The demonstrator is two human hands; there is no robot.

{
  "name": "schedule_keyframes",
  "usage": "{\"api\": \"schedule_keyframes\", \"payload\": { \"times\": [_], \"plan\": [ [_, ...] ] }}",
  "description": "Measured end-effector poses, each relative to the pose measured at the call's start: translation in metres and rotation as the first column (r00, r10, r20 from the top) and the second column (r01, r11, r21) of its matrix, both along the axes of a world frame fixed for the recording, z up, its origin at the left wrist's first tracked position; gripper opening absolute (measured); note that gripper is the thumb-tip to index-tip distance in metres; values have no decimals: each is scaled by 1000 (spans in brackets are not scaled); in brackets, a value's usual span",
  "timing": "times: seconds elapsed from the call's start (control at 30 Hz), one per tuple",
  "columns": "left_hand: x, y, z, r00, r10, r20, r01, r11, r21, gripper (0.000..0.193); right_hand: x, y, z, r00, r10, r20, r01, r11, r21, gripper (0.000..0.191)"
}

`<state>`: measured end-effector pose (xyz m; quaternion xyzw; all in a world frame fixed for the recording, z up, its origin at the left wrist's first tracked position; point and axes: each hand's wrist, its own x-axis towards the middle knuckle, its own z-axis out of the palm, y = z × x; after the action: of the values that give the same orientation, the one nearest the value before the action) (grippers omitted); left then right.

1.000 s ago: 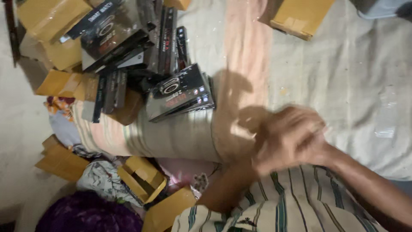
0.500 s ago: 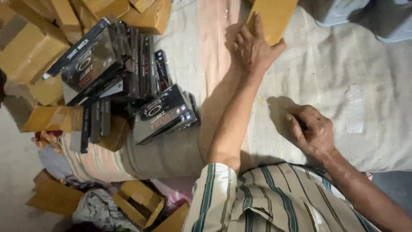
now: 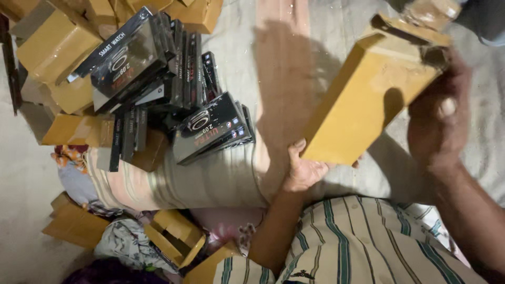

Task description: The person places smart watch boxes into small cardboard shipping boxes, folds the flaps, and seals them with packing tape. The person repeats this process for multiple units, stacking the sealed boxes on the floor.

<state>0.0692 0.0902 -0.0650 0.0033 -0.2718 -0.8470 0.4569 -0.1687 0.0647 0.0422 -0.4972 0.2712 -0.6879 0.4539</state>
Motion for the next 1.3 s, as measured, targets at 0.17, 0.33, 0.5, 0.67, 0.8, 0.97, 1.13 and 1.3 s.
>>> {"api": "schedule_keyframes", "payload": {
  "times": [0.17,0.33,0.5,0.67,0.8,0.97,1.13,1.3],
  "plan": [
    [6,1,-15,978,96,184,-142,956,255,74,-14,1,13,987,-154,-53,157,986,61,23],
    [-5,-13,17,743,490,455,-484,864,-140,62,-14,-5,20,956,-274,-101,284,953,103,10],
    [-19,-15,110,153,927,341,-521,369,-769,61,-3,-3,38,812,-345,-470,262,936,-235,13],
    [-45,-15,175,52,967,251,-341,253,-905,59,14,9,58,546,-395,-739,257,918,-302,16],
    [-51,-5,174,223,918,327,-478,395,-784,49,17,14,65,826,-214,-522,250,968,-3,21],
    [-61,0,153,82,980,181,-477,198,-857,27,15,15,65,893,-156,-423,231,964,133,31],
    [-66,-2,148,49,971,234,-625,212,-751,22,13,13,67,914,-136,-381,120,991,-63,19],
    [-68,-4,158,172,919,355,-694,368,-618,27,10,16,80,818,-233,-526,110,961,-254,8]
  ]
}}
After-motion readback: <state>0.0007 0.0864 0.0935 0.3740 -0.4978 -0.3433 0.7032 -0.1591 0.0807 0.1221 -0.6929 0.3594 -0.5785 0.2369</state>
